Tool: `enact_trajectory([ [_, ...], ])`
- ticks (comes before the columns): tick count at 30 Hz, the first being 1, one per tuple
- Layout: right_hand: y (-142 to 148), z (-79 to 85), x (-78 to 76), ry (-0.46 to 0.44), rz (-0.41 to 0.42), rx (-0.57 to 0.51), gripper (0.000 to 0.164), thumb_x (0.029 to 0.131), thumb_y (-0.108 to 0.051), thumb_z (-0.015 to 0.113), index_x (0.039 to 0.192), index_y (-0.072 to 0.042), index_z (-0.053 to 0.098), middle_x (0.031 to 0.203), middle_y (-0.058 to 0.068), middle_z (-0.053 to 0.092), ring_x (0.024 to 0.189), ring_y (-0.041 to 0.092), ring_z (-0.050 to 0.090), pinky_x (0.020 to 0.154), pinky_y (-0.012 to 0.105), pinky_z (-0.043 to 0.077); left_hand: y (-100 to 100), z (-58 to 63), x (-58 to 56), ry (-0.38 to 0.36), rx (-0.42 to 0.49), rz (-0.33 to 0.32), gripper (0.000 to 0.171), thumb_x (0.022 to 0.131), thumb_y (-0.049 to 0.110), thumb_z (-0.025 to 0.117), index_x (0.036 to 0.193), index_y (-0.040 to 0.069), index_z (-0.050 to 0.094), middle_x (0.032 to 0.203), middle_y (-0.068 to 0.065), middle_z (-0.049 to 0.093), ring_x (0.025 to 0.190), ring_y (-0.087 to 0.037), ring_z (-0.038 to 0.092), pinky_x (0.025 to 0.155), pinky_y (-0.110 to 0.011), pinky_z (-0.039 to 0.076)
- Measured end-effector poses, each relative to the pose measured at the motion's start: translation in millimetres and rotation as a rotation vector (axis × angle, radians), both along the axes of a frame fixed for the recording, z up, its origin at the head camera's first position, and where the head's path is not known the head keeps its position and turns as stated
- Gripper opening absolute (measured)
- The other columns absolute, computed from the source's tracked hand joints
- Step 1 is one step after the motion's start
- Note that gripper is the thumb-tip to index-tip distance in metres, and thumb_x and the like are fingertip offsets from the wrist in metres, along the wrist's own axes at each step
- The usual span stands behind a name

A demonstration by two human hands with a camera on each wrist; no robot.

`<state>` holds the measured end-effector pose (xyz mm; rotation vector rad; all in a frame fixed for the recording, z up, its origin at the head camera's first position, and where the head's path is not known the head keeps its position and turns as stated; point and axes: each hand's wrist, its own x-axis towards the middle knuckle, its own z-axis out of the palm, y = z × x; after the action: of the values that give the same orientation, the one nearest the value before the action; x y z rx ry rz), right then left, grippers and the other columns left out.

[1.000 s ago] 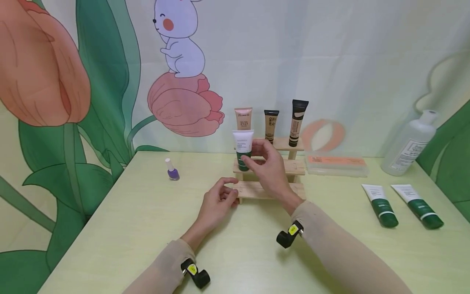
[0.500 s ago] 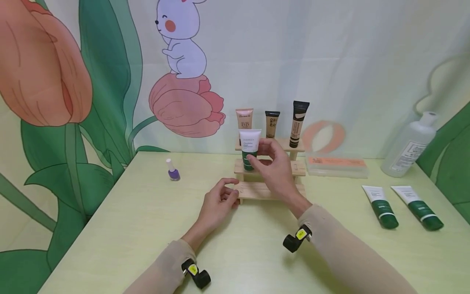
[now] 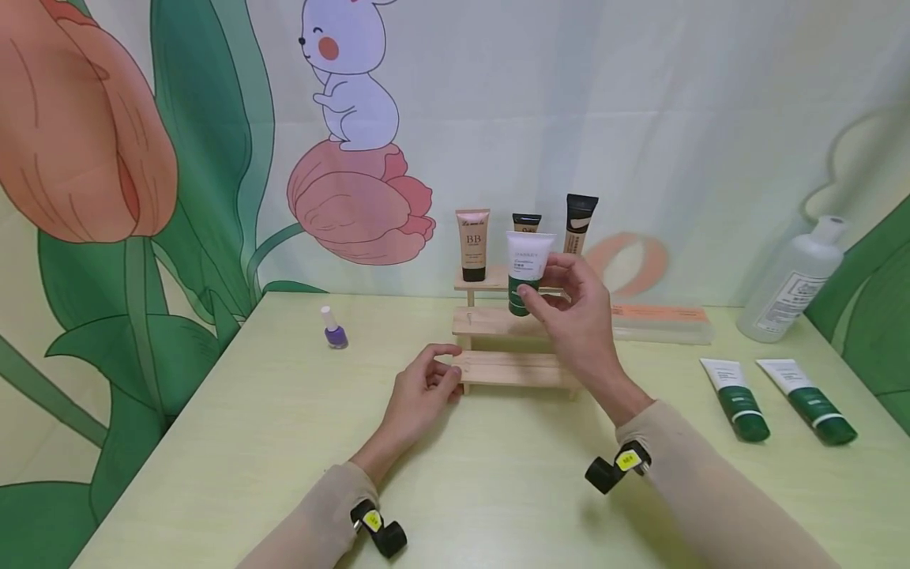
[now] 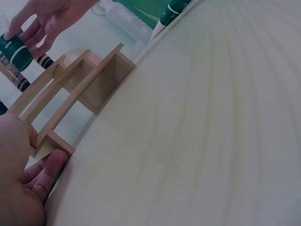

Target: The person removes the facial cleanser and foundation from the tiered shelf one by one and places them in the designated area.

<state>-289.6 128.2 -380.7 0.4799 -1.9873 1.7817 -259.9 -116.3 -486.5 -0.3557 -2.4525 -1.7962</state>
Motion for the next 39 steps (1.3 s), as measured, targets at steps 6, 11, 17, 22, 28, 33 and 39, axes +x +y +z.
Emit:
enact_trajectory([
  [6,18.3,2.2,2.7,0.024,-0.033,0.025,0.043,0.1,-0.001,0.082,0.138,0.0,0.062,0.126,0.01,0.072,0.111,0.021,0.072,0.091,0.026,0.061,0.0,-0.2,-0.1,-0.005,0.008,0.001,0.03,0.112,0.011,0.066,0.142,0.016,0.068,0.099,-0.009,0.079,0.082,-0.019,0.076,0.077,-0.027,0.063],
  [11,32.5,3.9,5.5,0.035,-0.058,0.018,0.042,0.1,0.001,0.081,0.137,0.003,0.061,0.123,0.009,0.072,0.109,0.021,0.073,0.091,0.025,0.062,0.4,0.4,0.6,-0.009,0.01,0.004,0.029,0.113,0.012,0.066,0.141,0.016,0.068,0.099,-0.009,0.079,0.083,-0.019,0.076,0.077,-0.028,0.064],
  [17,49.2,7.4,12.1,0.034,-0.112,0.013,0.041,0.101,-0.001,0.081,0.137,0.003,0.061,0.119,0.002,0.071,0.108,0.019,0.072,0.09,0.022,0.061,0.6,-0.1,0.6,-0.013,0.017,-0.002,0.029,0.113,0.012,0.066,0.142,0.016,0.068,0.1,-0.009,0.079,0.084,-0.02,0.077,0.078,-0.029,0.065],
  [22,62.2,6.3,13.7,0.045,-0.143,0.0,0.04,0.101,-0.001,0.08,0.138,-0.001,0.064,0.119,0.0,0.07,0.109,0.019,0.072,0.092,0.021,0.061,-0.1,-1.6,-0.5,-0.019,0.03,-0.006,0.03,0.113,0.012,0.066,0.142,0.017,0.069,0.102,-0.011,0.079,0.086,-0.021,0.078,0.08,-0.031,0.066],
  [28,76.8,2.9,14.6,0.048,-0.203,0.012,0.039,0.101,-0.002,0.08,0.138,-0.008,0.068,0.121,-0.002,0.07,0.109,0.017,0.071,0.091,0.019,0.06,-1.4,-2.3,-0.7,-0.011,0.016,-0.001,0.029,0.113,0.013,0.066,0.141,0.018,0.069,0.101,-0.01,0.079,0.085,-0.022,0.078,0.079,-0.033,0.066],
  [33,88.3,0.0,16.7,0.042,-0.247,0.021,0.041,0.101,-0.003,0.08,0.139,-0.009,0.067,0.122,-0.003,0.07,0.11,0.017,0.07,0.09,0.019,0.058,-1.1,-1.6,-0.1,-0.008,0.015,-0.001,0.029,0.113,0.014,0.066,0.141,0.018,0.069,0.1,-0.009,0.079,0.084,-0.021,0.077,0.079,-0.032,0.066],
  [39,103.1,-6.4,20.4,0.003,-0.284,0.023,0.043,0.101,-0.004,0.081,0.142,-0.01,0.066,0.123,-0.005,0.069,0.112,0.017,0.069,0.09,0.019,0.057,-0.1,-0.3,0.4,-0.008,0.005,0.003,0.029,0.113,0.014,0.066,0.141,0.018,0.069,0.099,-0.008,0.079,0.083,-0.02,0.077,0.078,-0.031,0.065],
])
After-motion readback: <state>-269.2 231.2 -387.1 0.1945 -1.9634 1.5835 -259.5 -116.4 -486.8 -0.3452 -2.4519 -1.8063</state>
